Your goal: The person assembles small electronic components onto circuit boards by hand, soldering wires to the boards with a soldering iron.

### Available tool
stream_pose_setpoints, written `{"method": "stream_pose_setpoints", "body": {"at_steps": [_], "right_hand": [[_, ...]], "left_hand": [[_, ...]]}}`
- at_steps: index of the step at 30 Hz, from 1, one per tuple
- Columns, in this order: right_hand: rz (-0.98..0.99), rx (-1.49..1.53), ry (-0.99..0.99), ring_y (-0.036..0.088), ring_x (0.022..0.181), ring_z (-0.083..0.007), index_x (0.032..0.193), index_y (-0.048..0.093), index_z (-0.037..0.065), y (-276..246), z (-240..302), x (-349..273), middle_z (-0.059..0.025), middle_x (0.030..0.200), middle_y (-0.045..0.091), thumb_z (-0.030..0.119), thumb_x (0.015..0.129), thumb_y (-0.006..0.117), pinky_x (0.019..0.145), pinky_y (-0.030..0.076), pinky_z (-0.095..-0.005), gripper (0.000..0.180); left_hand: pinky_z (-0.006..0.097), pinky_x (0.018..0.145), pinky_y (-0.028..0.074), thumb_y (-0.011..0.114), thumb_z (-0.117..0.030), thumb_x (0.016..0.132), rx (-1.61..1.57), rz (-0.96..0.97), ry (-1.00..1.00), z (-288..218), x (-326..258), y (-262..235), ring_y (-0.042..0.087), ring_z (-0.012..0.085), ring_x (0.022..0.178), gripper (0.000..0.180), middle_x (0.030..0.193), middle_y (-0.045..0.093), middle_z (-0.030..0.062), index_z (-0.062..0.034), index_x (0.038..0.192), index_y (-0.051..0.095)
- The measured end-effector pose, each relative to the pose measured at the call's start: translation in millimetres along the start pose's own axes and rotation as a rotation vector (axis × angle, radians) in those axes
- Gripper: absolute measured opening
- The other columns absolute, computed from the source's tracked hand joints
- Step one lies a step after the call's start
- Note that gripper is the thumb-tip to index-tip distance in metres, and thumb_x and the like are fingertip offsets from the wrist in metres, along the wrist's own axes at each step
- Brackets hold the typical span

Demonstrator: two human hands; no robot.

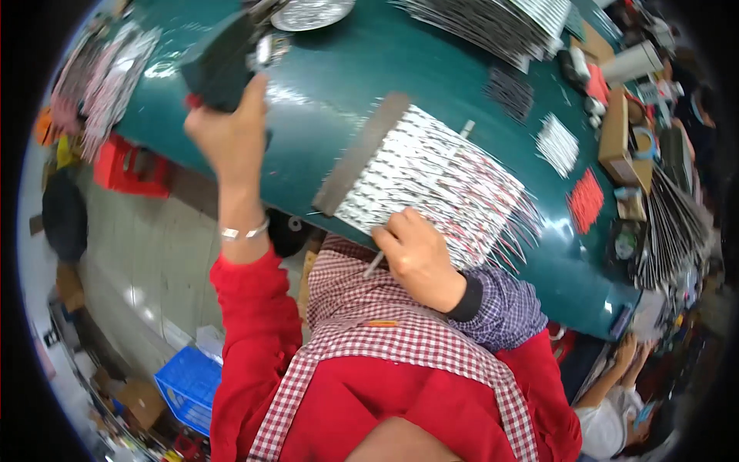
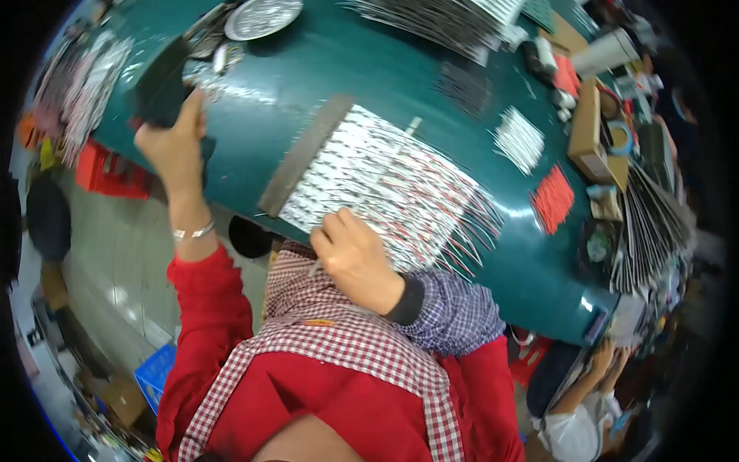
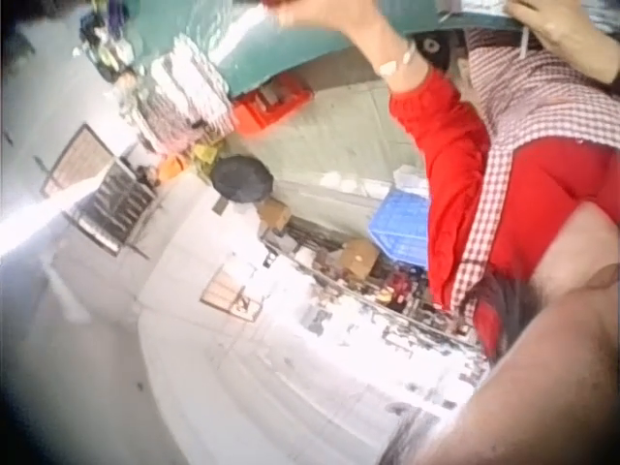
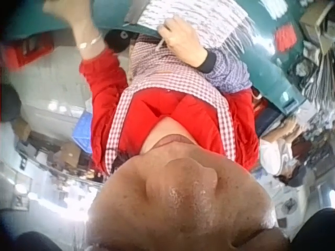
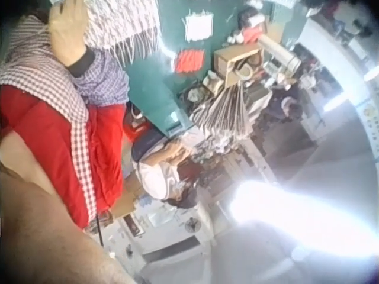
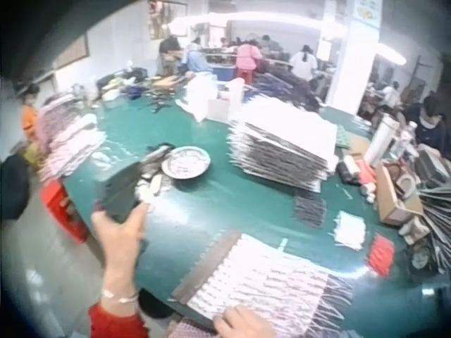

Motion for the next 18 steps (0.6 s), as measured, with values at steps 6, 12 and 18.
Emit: {"method": "stream_pose_setpoints", "body": {"at_steps": [6,12,18], "right_hand": [[-0.022,0.154,0.118,0.054,0.076,-0.0254,0.092,0.064,0.002,-47,-13,-16,-0.0091,0.078,0.048,-0.004,0.067,0.061,0.061,0.047,-0.0356,0.026],[-0.330,-0.059,0.489,0.060,0.070,-0.0260,0.088,0.069,0.002,-113,-122,-53,-0.0112,0.076,0.059,-0.004,0.078,0.066,0.060,0.048,-0.0345,0.012],[-0.425,-0.246,0.466,0.058,0.079,-0.0284,0.086,0.070,0.005,-127,-198,-66,-0.0105,0.082,0.061,0.002,0.078,0.068,0.069,0.047,-0.0381,0.009]], "left_hand": [[0.022,0.043,0.034,0.068,0.007,0.079,-0.162,0.061,-0.083,-3,-52,-34,0.049,0.0091,0.050,0.027,0.097,0.067,0.0134,0.0087,0.105,0.061],[0.020,0.044,0.034,0.063,0.008,0.081,-0.158,0.062,-0.172,-5,-94,-55,0.048,0.0084,0.052,0.021,0.097,0.066,0.0145,0.0081,0.103,0.063],[0.021,0.043,0.033,0.064,0.008,0.081,-0.105,0.069,-0.234,1,-104,-67,0.046,0.0076,0.052,0.025,0.099,0.066,0.0131,0.0092,0.106,0.061]]}}
Point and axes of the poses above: each hand's wrist, its own x-axis towards the middle knuckle, its own y-axis out of the palm, z = x × y, the point moved 2 cm from there along x, towards the middle knuckle
